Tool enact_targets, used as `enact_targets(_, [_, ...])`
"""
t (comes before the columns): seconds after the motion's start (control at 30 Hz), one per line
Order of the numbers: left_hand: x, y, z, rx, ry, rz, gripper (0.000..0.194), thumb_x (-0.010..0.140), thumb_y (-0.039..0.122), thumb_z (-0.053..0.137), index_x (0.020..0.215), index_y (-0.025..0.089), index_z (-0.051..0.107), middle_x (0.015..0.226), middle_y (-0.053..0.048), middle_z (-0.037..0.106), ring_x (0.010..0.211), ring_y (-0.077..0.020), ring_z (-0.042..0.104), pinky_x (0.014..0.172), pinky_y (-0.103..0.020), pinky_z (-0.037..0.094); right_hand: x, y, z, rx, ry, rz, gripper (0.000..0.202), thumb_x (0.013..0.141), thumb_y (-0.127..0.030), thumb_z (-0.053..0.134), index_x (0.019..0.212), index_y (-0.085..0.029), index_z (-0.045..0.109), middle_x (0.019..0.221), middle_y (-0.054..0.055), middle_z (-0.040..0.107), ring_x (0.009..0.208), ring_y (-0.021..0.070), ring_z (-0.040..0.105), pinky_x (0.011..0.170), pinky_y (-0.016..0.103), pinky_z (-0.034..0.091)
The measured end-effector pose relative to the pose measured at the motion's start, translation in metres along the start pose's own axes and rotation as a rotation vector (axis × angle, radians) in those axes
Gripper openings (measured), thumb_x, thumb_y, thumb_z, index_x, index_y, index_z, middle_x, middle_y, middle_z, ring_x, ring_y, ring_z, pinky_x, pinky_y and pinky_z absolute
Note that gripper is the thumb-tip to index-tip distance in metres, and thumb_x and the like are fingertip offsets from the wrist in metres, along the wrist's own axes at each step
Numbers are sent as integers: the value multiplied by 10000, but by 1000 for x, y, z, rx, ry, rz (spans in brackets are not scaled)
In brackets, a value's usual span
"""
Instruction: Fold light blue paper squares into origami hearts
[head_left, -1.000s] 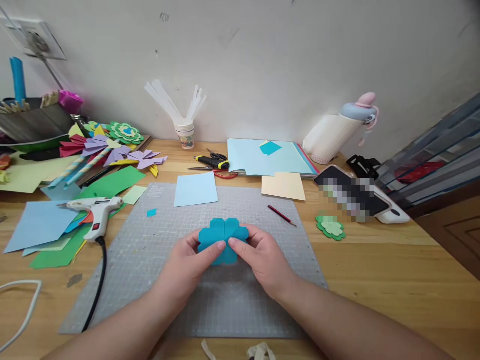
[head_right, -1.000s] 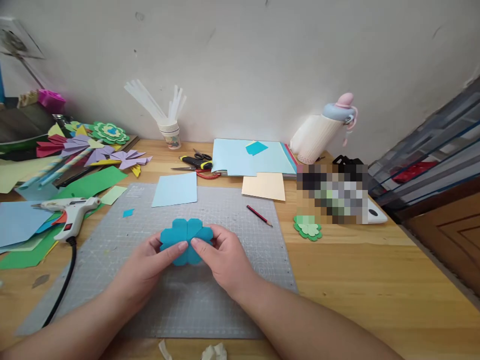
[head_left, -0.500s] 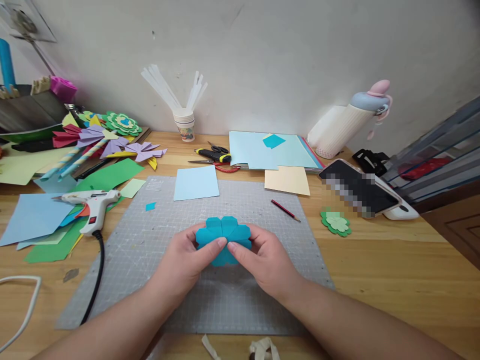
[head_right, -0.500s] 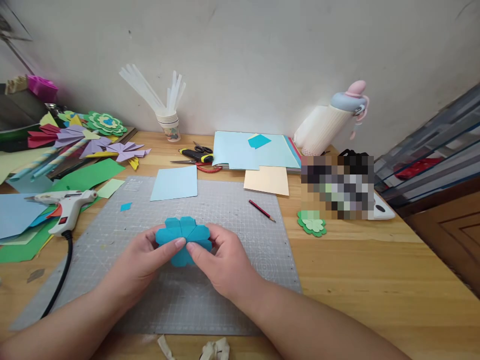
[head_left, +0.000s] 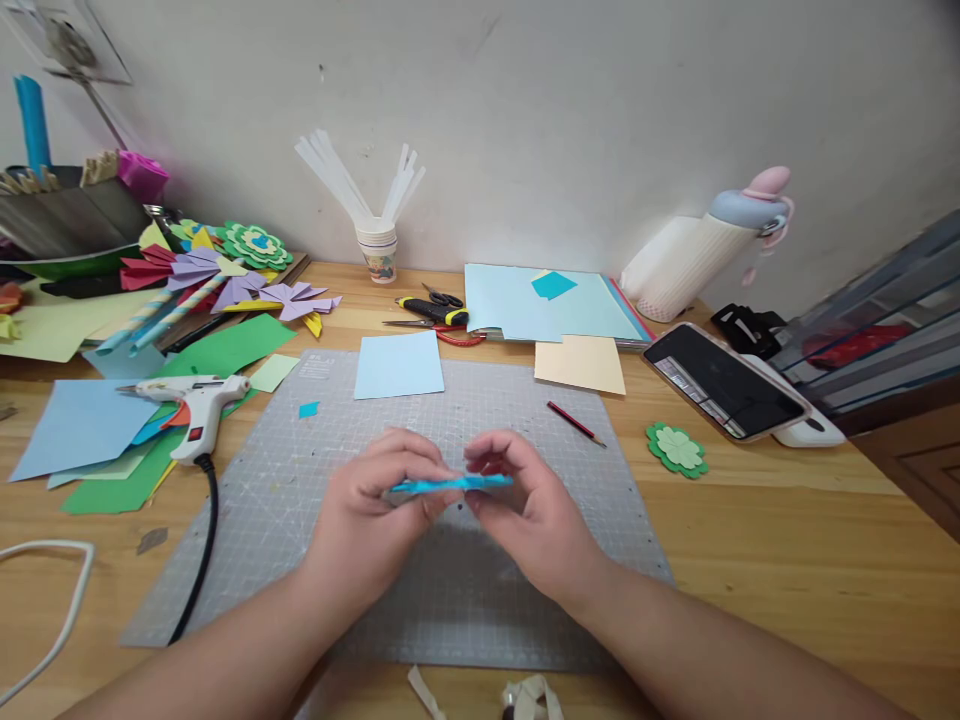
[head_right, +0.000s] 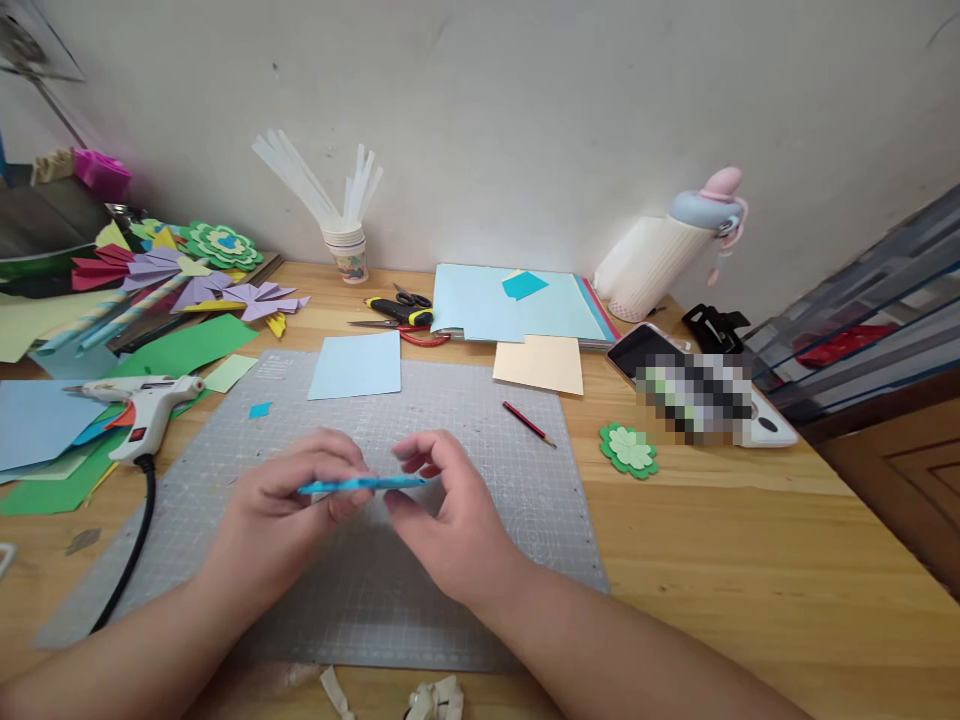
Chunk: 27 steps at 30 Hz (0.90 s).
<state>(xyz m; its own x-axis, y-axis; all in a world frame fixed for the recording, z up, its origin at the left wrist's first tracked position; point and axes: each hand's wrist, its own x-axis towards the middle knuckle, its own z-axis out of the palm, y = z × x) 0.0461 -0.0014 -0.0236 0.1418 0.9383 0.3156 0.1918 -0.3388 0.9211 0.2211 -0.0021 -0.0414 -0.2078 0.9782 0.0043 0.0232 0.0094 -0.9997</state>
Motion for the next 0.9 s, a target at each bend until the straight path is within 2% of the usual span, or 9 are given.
enact_targets(0.07, [-1, 1, -5, 243, 41, 329, 205, 759, 103, 700, 842, 286, 741, 858, -2, 642, 807, -168, 559, 751, -322, 416, 2, 0, -3, 113, 106, 68, 237, 779, -260, 622, 1004, -251, 547, 971, 9, 559, 875, 163, 521, 711, 266, 430])
enact_targets(0.13, [-1, 0, -10, 404, 69, 521, 268, 771, 88, 689, 913, 309, 736, 955, -18, 629, 861, -187, 536, 793, -355, 404, 4, -2, -6, 292, 83, 232, 187, 833, -395, 556, 909, -224, 559, 852, 12, 570, 728, 148, 536, 569, 240, 416])
enact_targets(0.27, [-3, -2, -12, 484, -10, 586, 300, 812, 72, 619, 891, 337, 732, 1037, -22, 593, 944, -209, 497, 850, -381, 380, 6, -10, -9, 601, -347, 686, 396, 812, -571, 541, 818, -178, 590, 604, -6, 527, 468, 109, 459, 359, 190, 240])
enact_targets(0.33, [-3, -3, -9, 440, -76, 494, 351, 801, 62, 617, 948, 365, 716, 1093, -13, 577, 1020, -218, 490, 905, -382, 367, 7, -12, -9, 658, -432, 685, 325, 748, -474, 669, 827, -165, 607, 592, -20, 521, 449, 85, 429, 353, 176, 223])
enact_targets(0.47, [0, -4, -3, 135, 18, 23, 539, 781, 105, 613, 1253, 354, 537, 1236, -31, 526, 1167, -225, 458, 942, -352, 364, 8, -9, -7, 639, -257, 464, 279, 748, -401, 719, 844, -156, 626, 629, -21, 530, 485, 73, 439, 373, 166, 272])
enact_targets(0.53, [2, -4, -1, -129, 68, -255, 487, 765, 171, 592, 1233, 287, 528, 1192, -48, 565, 1103, -224, 503, 867, -329, 403, 8, -5, -5, 590, -131, 390, 270, 780, -401, 701, 902, -168, 639, 703, -3, 581, 542, 82, 479, 401, 161, 316])
enact_targets(0.63, [6, -4, 2, -383, 14, -541, 306, 790, 349, 555, 1048, 191, 603, 988, -71, 638, 879, -222, 577, 739, -326, 446, 7, 0, -1, 495, -14, 323, 282, 780, -388, 707, 968, -185, 653, 777, 5, 620, 614, 95, 506, 446, 169, 379])
enact_targets(0.77, [6, -3, 5, -364, -30, -622, 267, 759, 429, 662, 793, 166, 629, 755, -27, 645, 711, -170, 559, 686, -281, 440, 3, 0, 3, 376, 37, 295, 278, 756, -392, 725, 932, -190, 653, 752, -5, 629, 641, 110, 529, 478, 189, 434])
enact_targets(0.9, [7, -1, 6, -339, -17, -647, 282, 686, 419, 736, 684, 167, 610, 665, 8, 629, 649, -135, 530, 661, -245, 436, 0, -2, 2, 314, -24, 306, 295, 762, -423, 704, 934, -194, 637, 750, -2, 632, 655, 130, 558, 480, 211, 462])
